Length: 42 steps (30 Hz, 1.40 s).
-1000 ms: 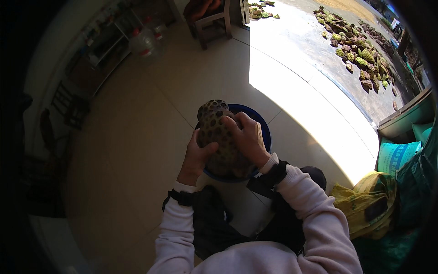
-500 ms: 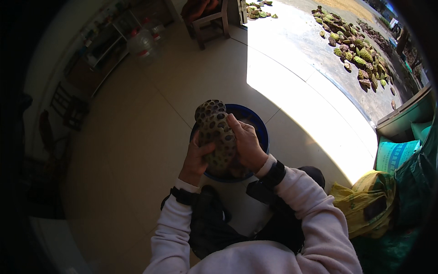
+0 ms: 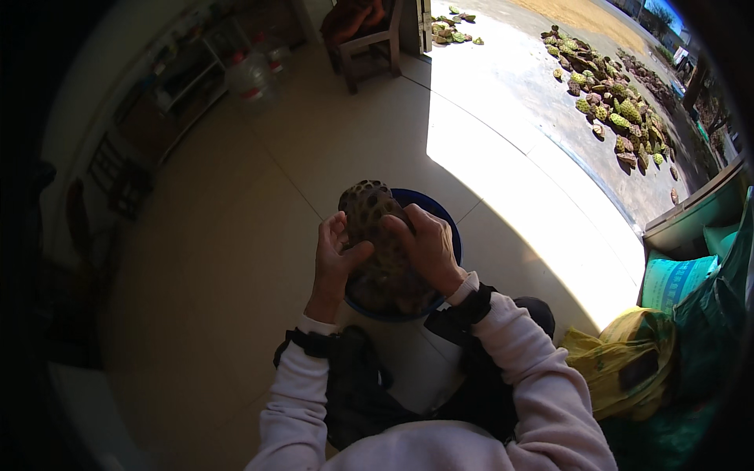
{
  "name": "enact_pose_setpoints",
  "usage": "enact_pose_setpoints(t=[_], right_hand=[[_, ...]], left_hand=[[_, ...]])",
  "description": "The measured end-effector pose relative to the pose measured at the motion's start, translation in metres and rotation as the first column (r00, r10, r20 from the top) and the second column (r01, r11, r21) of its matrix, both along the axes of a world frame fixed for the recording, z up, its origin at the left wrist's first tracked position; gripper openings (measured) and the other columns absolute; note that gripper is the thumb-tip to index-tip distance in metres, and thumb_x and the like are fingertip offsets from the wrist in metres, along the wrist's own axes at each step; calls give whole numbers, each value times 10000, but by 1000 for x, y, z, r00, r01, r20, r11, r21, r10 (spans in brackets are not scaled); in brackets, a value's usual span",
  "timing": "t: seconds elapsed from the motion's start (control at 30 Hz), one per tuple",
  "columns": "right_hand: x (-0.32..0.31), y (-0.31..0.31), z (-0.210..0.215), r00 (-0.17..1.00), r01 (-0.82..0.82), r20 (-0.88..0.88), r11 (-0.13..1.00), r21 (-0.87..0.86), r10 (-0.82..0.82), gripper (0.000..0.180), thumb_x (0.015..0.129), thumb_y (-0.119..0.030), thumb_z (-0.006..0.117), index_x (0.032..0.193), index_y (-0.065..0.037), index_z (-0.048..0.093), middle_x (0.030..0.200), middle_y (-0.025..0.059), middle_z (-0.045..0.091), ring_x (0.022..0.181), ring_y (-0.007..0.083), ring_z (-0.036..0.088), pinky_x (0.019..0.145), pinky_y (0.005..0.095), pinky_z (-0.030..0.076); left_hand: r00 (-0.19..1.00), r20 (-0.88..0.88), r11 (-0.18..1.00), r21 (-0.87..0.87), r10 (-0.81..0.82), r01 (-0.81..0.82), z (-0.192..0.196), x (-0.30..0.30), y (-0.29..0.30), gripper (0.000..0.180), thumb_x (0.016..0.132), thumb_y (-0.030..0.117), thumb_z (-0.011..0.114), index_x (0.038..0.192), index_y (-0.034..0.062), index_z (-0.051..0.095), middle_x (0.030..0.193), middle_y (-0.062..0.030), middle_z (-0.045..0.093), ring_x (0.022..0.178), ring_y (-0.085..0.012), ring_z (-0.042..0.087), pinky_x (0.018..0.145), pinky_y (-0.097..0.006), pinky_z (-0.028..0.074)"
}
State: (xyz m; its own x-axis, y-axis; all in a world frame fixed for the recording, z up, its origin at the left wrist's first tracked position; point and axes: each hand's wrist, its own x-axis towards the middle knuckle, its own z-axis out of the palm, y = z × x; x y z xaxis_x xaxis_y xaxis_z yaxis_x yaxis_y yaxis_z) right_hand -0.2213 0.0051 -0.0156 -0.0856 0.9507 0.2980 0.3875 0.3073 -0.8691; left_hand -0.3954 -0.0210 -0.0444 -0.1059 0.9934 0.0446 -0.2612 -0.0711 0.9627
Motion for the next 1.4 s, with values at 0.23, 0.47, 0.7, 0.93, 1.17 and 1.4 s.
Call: enact_pose_setpoints(t=[0.23,0.47,0.7,0.93,1.17,1.4], right_hand=[[-11,-8,-6,988,-96,-128,989,-113,82,318,947,-281,615,781,-15,566,674,95,566,596,146,522,564,313,431],[-12,-7,-3,761,-338,-649,858,-387,7,365,1002,-320,548,873,8,642,768,-35,589,698,43,484,615,232,426],[-11,-3,-1,715,-390,-696,791,-471,-62,395,984,-355,576,879,23,621,772,-21,582,688,46,484,615,234,438],[-3,-2,-11,945,-210,-308,930,-301,114,360,964,-320,595,799,0,602,729,-26,552,679,48,475,597,239,427],[-15,-9,-13,699,-390,-713,812,-434,-46,340,978,-312,586,860,6,618,777,-25,594,708,37,531,624,213,462],[-2,0,-9,850,-375,-516,811,-449,107,375,944,-357,633,886,13,606,766,18,600,706,58,551,615,238,476]], left_hand=[[970,-185,987,-62,-155,146,-3,-9,5,867,663,305,892,1325,-12,429,1270,-134,528,1181,-227,518,1020,-363,427],[980,54,974,-114,-193,198,1,-4,2,839,682,266,884,1323,-14,421,1240,-120,547,1148,-222,540,999,-362,449],[978,167,970,-187,-124,155,6,2,0,822,675,178,882,1316,-26,408,1211,-125,548,1127,-222,550,967,-348,486],[996,77,989,-141,-42,53,8,1,0,786,665,124,873,1296,-25,428,1198,-122,556,1092,-211,572,942,-342,506],[972,217,979,-159,-89,126,9,0,-3,736,673,72,853,1280,-23,447,1170,-111,570,1070,-200,581,928,-333,511],[997,77,994,-110,27,-18,5,-1,-3,740,653,82,862,1265,-9,457,1165,-112,567,1078,-207,570,939,-329,494]])
